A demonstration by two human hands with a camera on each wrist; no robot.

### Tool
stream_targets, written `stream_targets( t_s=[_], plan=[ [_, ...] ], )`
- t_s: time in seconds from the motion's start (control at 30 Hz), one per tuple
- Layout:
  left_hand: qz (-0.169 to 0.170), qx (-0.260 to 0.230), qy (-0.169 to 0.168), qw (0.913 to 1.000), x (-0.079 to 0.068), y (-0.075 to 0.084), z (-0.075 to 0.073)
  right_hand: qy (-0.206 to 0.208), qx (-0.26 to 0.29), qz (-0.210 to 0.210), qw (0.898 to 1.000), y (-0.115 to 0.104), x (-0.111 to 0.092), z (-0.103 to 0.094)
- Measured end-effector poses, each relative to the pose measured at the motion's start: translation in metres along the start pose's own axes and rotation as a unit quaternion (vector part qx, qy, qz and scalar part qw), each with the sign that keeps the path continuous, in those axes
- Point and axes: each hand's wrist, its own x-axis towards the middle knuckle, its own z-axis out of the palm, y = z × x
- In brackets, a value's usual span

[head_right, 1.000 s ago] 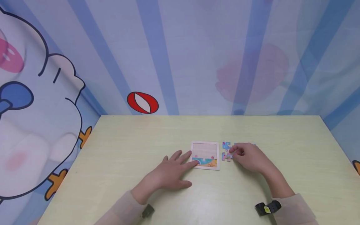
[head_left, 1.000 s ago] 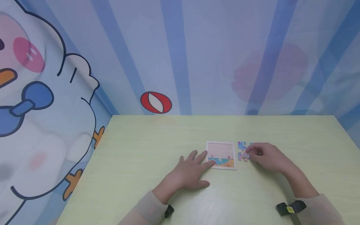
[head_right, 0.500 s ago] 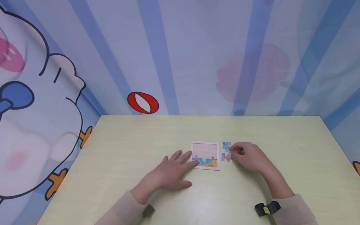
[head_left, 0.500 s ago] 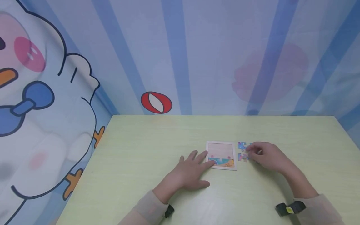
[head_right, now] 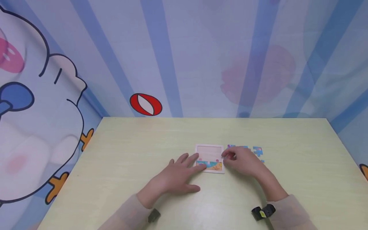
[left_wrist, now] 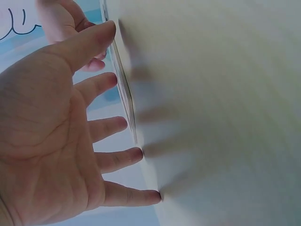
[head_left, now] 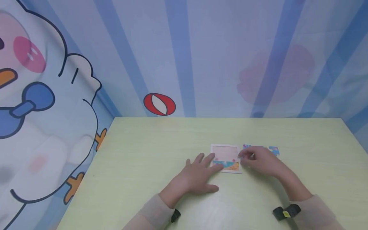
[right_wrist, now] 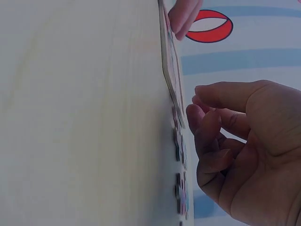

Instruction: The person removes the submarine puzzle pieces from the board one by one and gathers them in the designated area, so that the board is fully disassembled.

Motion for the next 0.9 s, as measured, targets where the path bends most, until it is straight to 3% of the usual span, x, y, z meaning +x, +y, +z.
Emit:
stream_targets(
  t_s=[0.23,0.9],
  plan=[
    [-0.011,-0.001,-0.017,0.9998,0.002,0.004,-0.001,-0.021,0.003,-0.01,1.0,-0.006,0.004,0.007],
    [-0.02,0.016,-0.026,0.9993,0.004,0.006,-0.002,-0.029,-0.022,-0.011,0.999,-0.008,0.011,0.015]
  ],
)
